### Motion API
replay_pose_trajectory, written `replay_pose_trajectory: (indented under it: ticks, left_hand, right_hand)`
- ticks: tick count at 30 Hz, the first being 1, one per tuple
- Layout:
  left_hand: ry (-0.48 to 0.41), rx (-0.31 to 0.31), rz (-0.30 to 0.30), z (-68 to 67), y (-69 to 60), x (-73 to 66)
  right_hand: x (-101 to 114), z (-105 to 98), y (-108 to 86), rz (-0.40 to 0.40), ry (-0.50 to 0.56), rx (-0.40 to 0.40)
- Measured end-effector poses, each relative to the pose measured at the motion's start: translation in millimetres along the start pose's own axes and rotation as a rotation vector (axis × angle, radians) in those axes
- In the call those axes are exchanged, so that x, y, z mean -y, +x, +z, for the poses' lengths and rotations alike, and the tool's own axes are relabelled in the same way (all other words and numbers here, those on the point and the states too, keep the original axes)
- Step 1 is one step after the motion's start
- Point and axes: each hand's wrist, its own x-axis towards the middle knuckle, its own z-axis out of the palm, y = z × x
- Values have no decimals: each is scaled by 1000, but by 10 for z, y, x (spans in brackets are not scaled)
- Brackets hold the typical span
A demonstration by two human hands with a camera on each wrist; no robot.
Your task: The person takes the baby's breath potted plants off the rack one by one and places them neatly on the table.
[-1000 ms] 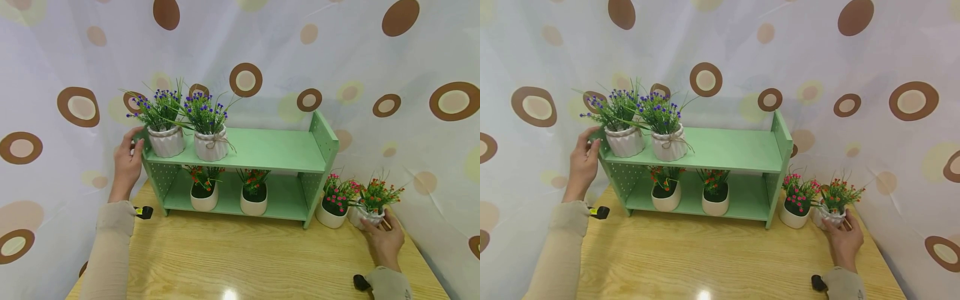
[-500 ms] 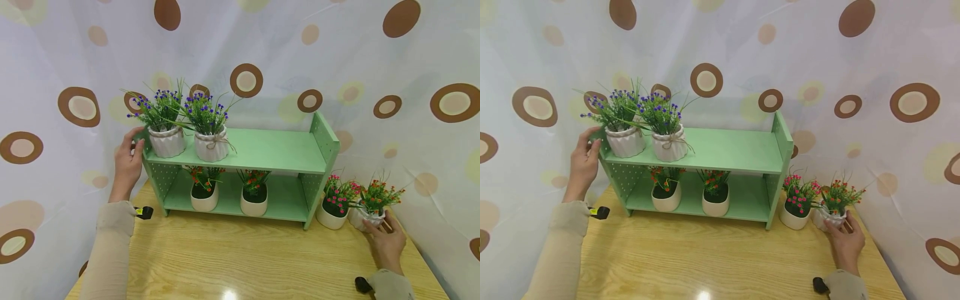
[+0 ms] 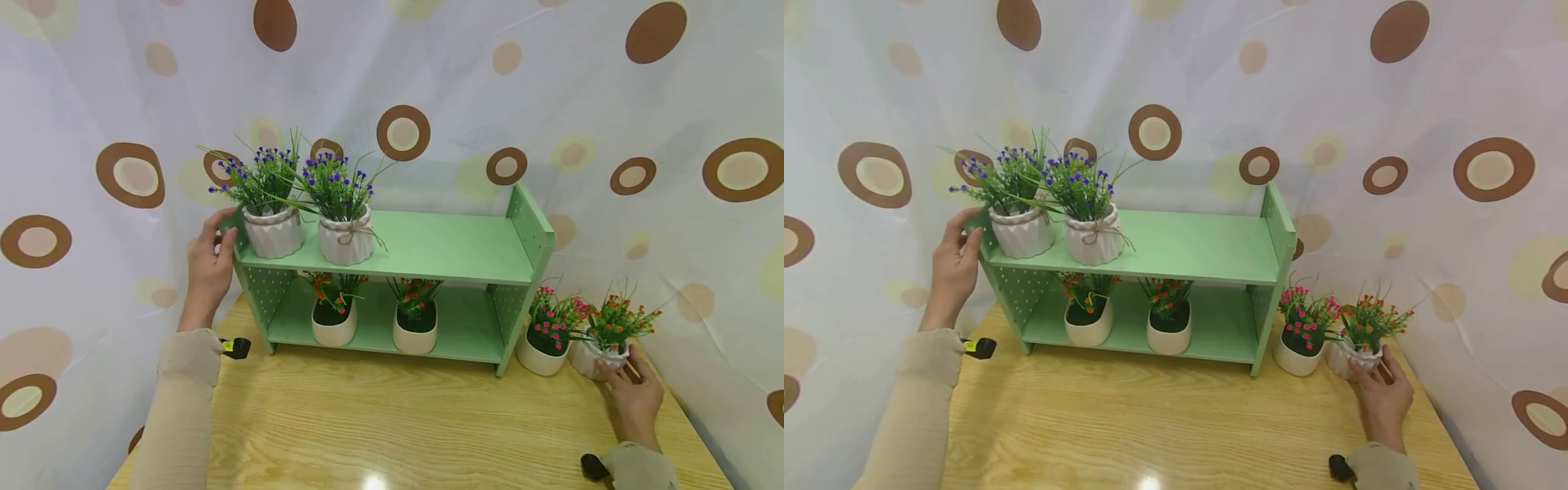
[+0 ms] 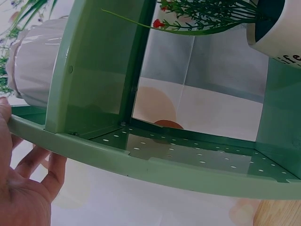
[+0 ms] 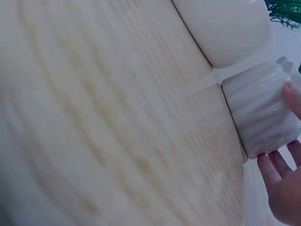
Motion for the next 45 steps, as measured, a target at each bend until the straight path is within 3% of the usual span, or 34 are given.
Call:
replay_pose_trajectory:
  ticks: [11, 18, 27, 31, 39, 45]
  left_hand:
    - [-1, -1, -3, -2, -7, -24]
    - [9, 9, -19, -9, -12, -27]
    - [6, 0, -3, 0, -5, -18]
    - [5, -5, 2, 5, -6, -18]
    - [-1, 0, 1, 9, -1, -14]
    - [10, -4, -11, 8, -10, -7]
  right_hand:
    - [-10, -29, 22, -18, -84, 8]
    - [-16, -18, 6, -16, 0, 14]
    - [-29, -35, 19, -8, -13, 24]
    - [-22, -39, 10, -37, -140, 16]
    - [30, -50, -39, -60, -280, 20]
    - [77, -86, -131, -120, -433, -3]
